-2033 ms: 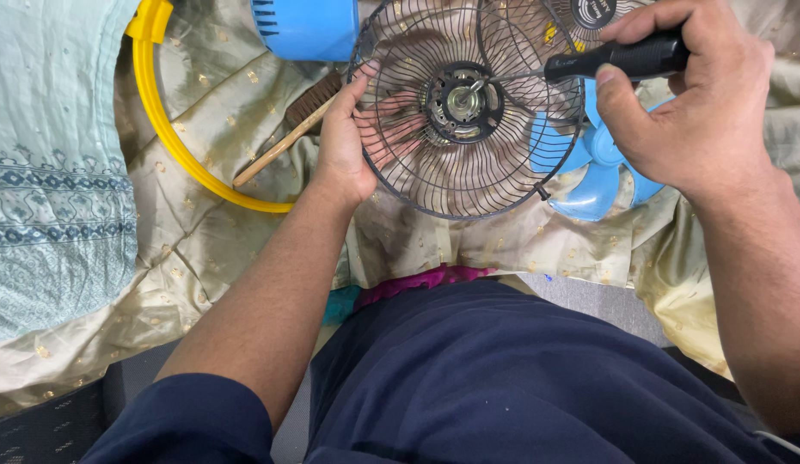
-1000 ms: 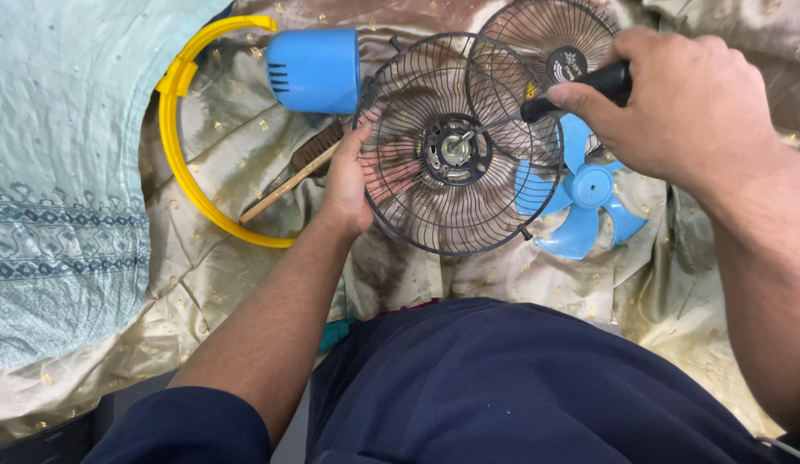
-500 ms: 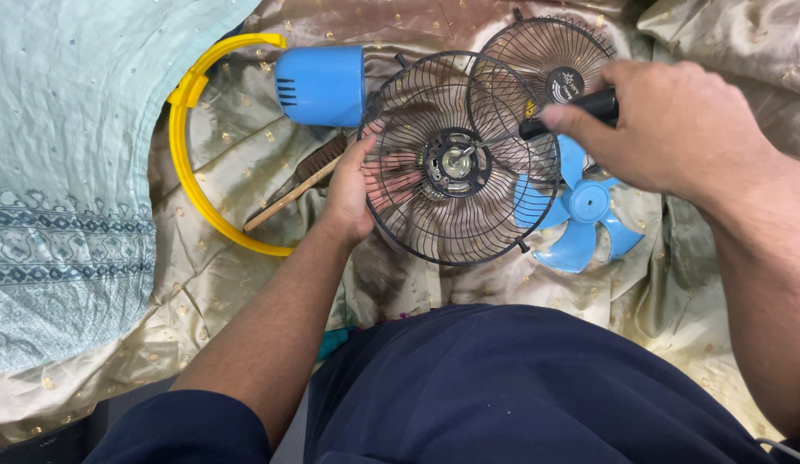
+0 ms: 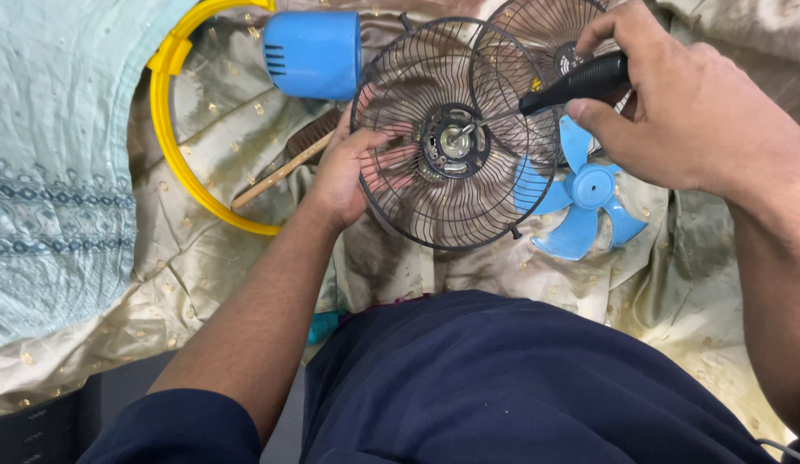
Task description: The person uses a screwdriver to loosen and remove the central nut securing the front grill of an electric fan. They hold the grill with one hand while turning the screwdriver with the other, then set the grill aside.
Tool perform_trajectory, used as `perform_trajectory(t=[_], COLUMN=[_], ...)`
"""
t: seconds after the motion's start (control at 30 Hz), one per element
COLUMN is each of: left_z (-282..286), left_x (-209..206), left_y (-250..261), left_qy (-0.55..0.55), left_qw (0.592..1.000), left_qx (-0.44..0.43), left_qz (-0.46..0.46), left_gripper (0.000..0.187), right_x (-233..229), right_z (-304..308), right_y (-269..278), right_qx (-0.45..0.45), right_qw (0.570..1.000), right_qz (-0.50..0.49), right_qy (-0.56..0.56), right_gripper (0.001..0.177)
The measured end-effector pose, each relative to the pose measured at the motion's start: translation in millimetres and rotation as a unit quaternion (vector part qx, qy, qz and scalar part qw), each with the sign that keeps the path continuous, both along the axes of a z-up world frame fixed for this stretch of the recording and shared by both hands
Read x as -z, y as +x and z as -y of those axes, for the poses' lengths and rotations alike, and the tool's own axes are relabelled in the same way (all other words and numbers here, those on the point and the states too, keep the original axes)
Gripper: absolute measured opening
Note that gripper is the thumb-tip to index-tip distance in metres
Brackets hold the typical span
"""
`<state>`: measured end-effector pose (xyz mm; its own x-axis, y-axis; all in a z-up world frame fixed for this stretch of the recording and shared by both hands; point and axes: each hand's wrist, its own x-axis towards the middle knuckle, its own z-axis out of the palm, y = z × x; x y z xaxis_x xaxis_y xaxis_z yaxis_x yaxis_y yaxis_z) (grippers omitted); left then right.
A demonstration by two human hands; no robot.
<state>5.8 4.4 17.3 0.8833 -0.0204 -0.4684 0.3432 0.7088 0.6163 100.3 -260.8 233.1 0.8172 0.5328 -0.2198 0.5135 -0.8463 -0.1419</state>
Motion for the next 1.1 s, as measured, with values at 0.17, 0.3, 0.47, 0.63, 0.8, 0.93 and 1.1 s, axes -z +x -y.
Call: perform_trajectory(t=[0.17, 0.3, 0.47, 0.63, 0.8, 0.93, 1.1], left_z=[9.0, 12.8, 17.3, 18.6, 15.6, 10.8, 11.1], left_x=[1.5, 7.9, 12.2, 11.2, 14.4, 23.7, 37.4], left_y=[-6.3, -8.0, -9.1, -5.3, -5.9, -13.4, -24.6], left_qy=[-0.037, -0.045, -0.039, -0.006, -0.015, -0.061, -0.093], left_qw=[0.998, 0.997, 0.996, 0.997, 0.998, 0.996, 0.987], left_qx=[-0.044, -0.064, -0.076, -0.08, -0.065, -0.032, -0.035], left_qz=[-0.006, 0.007, 0.024, -0.007, 0.003, 0.054, 0.127], left_gripper=[0.065, 0.063, 0.059, 0.053, 0.055, 0.067, 0.08], right_x=[8.9, 9.3, 5.6, 9.0, 8.7, 14.0, 16.7], right_z=[7.0, 12.6, 16.4, 12.7, 10.7, 7.8, 9.2], right_y=[-3.1, -1.2, 0.2, 0.8, 5.4, 3.0, 7.3], right_qx=[-0.008, -0.006, -0.056, -0.09, -0.108, -0.052, -0.048], right_qw=[0.994, 0.995, 0.998, 0.985, 0.993, 0.992, 0.993], right_qz=[0.096, 0.075, 0.034, 0.131, 0.052, 0.096, 0.067], right_qy=[-0.059, -0.071, 0.023, -0.074, 0.015, -0.068, -0.084], right_gripper=[0.047, 0.049, 0.044, 0.041, 0.04, 0.044, 0.047])
